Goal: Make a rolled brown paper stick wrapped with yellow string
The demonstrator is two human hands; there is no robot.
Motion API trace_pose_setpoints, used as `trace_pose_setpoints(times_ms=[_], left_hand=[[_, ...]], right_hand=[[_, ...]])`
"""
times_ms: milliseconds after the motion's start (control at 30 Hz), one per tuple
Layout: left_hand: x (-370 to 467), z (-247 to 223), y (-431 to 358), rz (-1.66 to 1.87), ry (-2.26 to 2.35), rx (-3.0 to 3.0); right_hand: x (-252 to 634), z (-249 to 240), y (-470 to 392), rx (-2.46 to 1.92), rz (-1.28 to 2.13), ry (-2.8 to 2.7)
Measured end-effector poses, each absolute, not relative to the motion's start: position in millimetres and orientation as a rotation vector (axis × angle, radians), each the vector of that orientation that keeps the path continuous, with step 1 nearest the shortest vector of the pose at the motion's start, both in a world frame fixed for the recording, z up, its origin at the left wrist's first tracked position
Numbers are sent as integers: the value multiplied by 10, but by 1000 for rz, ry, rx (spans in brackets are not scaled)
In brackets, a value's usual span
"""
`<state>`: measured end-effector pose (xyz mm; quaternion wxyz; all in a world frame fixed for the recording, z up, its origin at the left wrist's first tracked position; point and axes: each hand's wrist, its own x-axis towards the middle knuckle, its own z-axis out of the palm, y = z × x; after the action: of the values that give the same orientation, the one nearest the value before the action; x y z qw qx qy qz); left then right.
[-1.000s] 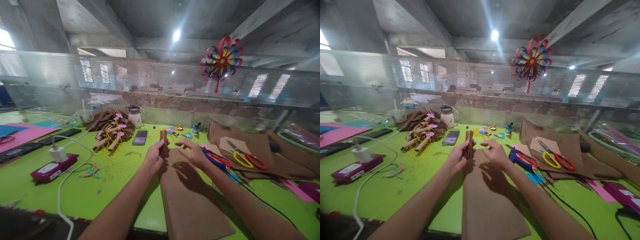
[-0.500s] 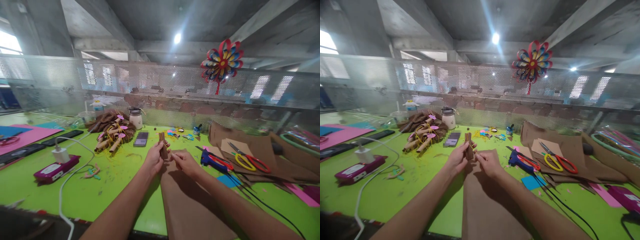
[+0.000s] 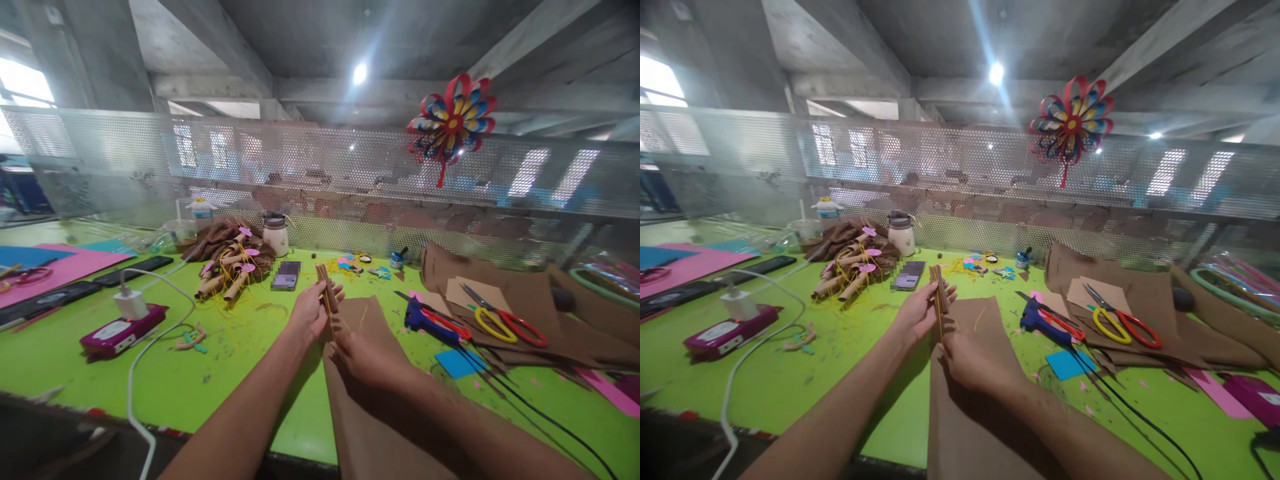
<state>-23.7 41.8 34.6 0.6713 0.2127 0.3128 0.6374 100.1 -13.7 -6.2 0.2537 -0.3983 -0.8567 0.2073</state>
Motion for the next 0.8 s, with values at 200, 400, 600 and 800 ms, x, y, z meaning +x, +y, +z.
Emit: trace_pose_setpoints(times_ms=[200,400,600,800], left_hand=[[-259,358,407,1360,708,547],[-296,340,437,1422,743,578],[-338,304,481,1501,862,665],[-246,256,381,1414,852,884]], right_hand=[[1039,18,-149,-1280,362,-2508],[1007,34,-329,-1119,485,-2630],[1076,406,-807,-771,674,-2749],[1308,780,-141,-947,736,-2084]])
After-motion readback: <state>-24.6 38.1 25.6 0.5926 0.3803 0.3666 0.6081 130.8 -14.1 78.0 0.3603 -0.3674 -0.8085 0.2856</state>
